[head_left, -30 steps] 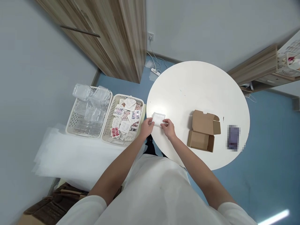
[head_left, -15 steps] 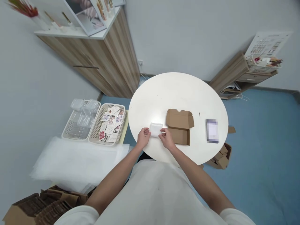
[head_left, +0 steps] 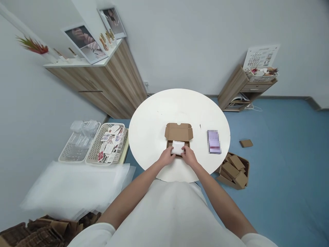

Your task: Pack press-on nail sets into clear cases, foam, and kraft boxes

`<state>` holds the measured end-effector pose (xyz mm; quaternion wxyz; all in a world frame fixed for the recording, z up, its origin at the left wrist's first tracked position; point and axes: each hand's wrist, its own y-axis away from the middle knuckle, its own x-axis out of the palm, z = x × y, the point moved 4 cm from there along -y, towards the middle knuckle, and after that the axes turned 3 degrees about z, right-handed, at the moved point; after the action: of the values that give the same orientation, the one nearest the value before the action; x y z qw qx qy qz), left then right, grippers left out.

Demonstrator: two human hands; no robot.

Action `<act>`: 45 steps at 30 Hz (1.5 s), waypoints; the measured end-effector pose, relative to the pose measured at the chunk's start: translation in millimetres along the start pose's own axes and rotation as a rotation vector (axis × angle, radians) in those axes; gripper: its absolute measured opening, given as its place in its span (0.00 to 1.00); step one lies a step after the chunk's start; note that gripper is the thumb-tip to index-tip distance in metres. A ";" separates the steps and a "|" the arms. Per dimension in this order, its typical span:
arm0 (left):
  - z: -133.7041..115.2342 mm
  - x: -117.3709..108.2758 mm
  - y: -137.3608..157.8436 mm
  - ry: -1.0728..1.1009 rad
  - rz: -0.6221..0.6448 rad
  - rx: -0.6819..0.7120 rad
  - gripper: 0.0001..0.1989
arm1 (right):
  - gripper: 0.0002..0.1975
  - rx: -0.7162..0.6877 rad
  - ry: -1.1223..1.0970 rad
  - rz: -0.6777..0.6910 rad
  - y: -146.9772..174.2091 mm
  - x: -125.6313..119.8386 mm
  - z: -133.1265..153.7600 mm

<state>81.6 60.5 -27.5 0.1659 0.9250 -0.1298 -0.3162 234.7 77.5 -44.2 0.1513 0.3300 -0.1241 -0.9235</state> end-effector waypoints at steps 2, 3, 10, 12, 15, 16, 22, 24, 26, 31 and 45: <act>0.2 4.0 -2.8 -0.094 0.048 -0.032 0.22 | 0.14 0.014 0.093 0.065 -1.3 2.2 -0.5; 0.6 5.7 -3.7 -0.128 0.071 -0.043 0.22 | 0.15 0.016 0.138 0.095 -1.8 3.4 -0.2; 6.4 12.8 -1.3 -0.213 0.128 -0.016 0.24 | 0.20 -0.017 0.236 0.182 -2.0 8.8 0.1; 8.6 13.4 -0.1 -0.218 0.135 -0.008 0.25 | 0.20 -0.020 0.241 0.183 -1.7 9.8 -1.0; 11.3 14.5 0.6 -0.201 0.150 -0.009 0.26 | 0.21 -0.022 0.257 0.172 -1.4 11.6 -1.3; 11.9 15.0 0.8 -0.196 0.150 -0.010 0.27 | 0.21 -0.023 0.265 0.168 -1.1 12.4 -1.0; 8.3 10.7 3.8 -0.177 0.070 0.097 0.26 | 0.18 -0.128 0.230 0.102 3.0 8.3 4.0; 5.5 1.9 3.9 -0.152 0.004 0.164 0.23 | 0.17 -0.202 0.144 0.023 3.0 -2.7 4.7; 4.5 -11.6 1.4 -0.115 -0.077 0.210 0.20 | 0.16 -0.245 0.031 -0.083 -0.3 -19.2 1.1; 22.1 -49.5 -22.0 0.106 -0.200 -0.034 0.21 | 0.17 0.149 -0.432 -0.306 -26.0 -58.8 -43.4; 14.7 -60.0 -66.2 0.634 0.034 -0.278 0.31 | 0.22 0.381 -0.898 0.011 -67.4 -53.3 -24.4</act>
<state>35.3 138.2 -31.7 0.3278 0.9434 -0.0427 -0.0250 276.5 155.9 -54.3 0.0245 -0.0801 -0.3457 -0.9346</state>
